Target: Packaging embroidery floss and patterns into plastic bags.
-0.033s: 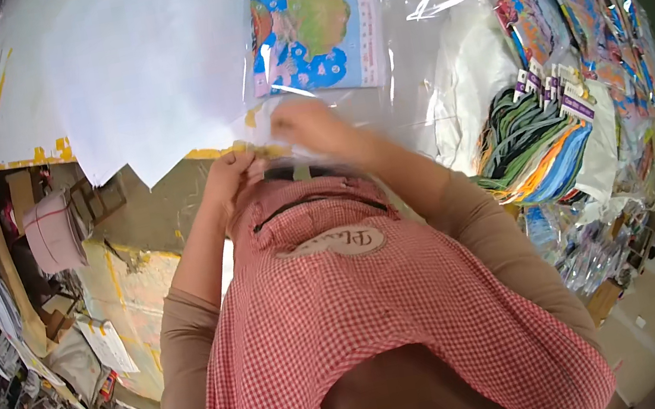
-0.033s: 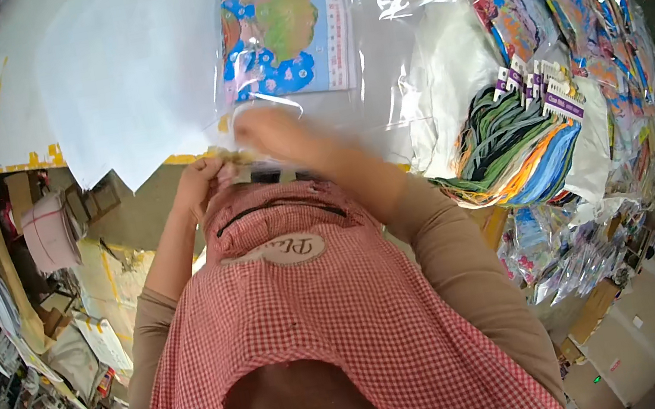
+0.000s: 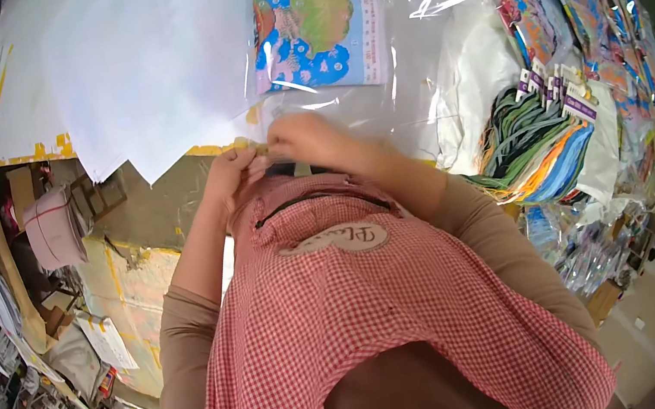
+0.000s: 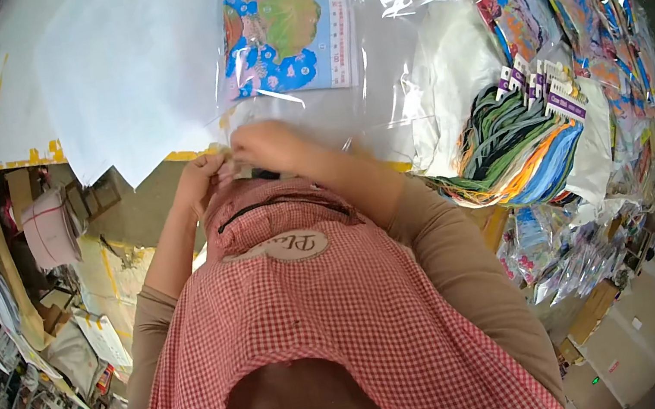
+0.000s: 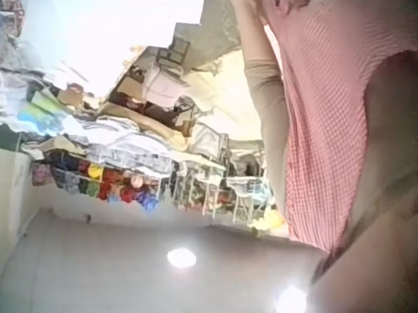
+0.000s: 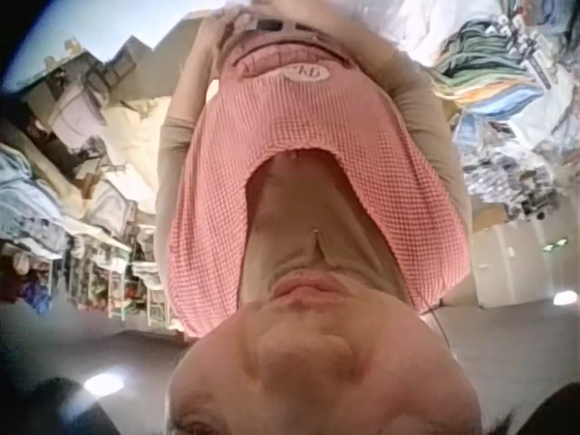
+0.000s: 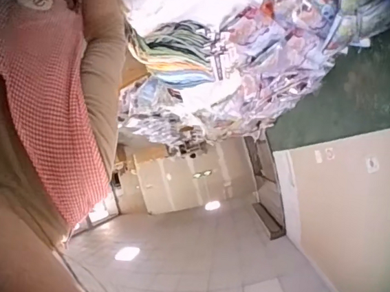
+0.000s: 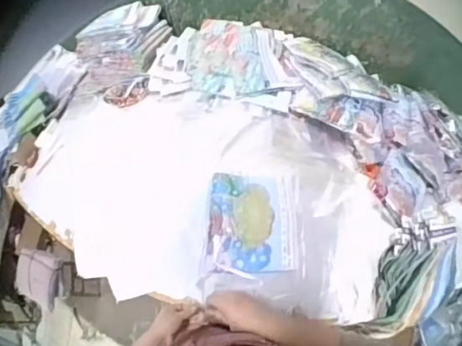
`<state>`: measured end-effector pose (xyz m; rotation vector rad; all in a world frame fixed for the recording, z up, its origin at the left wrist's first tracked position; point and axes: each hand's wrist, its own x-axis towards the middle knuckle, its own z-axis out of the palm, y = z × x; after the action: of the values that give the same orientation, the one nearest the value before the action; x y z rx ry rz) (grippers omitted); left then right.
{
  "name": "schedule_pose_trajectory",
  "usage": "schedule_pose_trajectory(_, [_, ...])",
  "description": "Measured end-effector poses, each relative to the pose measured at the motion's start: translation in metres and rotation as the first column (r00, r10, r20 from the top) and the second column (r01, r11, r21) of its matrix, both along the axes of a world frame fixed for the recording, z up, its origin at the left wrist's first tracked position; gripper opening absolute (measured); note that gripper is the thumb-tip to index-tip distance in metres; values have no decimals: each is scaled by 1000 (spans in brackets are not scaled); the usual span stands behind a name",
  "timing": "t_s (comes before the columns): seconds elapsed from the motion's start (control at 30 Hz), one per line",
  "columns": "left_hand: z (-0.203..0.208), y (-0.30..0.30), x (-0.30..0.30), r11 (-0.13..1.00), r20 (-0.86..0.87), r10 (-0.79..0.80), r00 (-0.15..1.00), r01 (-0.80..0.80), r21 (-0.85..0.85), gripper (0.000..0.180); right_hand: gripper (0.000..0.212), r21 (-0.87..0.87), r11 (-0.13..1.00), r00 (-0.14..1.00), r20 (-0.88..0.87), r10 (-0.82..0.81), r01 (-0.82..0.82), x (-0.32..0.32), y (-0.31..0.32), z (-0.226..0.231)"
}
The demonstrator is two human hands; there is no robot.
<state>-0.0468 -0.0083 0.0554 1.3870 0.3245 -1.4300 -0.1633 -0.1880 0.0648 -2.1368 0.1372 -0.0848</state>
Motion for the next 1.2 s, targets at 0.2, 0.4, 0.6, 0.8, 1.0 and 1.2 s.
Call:
schedule_pose_trajectory(0.2, [12, -10, 0, 1000, 4, -2, 1000, 2, 22, 14, 24, 1, 998, 989, -138, 56, -57, 6, 25, 11])
schedule_pose_trajectory(0.4, [19, -30, -9, 996, 241, -77, 968, 66, 56, 14, 23, -45, 998, 976, -214, 41, -52, 5, 21, 21])
schedule_pose_trajectory(0.6, [1, -17, 10, 992, 319, -91, 943, 59, 109, 18, 22, -9, 986, 970, -177, -166, 167, -121, -5, 7])
schedule_pose_trajectory(0.8, [-20, 8, 35, 878, 302, -478, 824, 451, 160, 23, 28, -324, 935, 216, -933, -289, -146, -358, -14, 44])
schedule_pose_trajectory(1.0, [-31, 6, 54, 800, 828, -558, -49, 231, 553, 39, 32, -529, 825, 410, -719, -561, 201, -417, -44, -22])
schedule_pose_trajectory(1.2, [-7, -42, 35, 335, 748, -162, -644, 677, 656, 56, 14, -565, 793, 971, 188, -146, 229, -186, -77, -40])
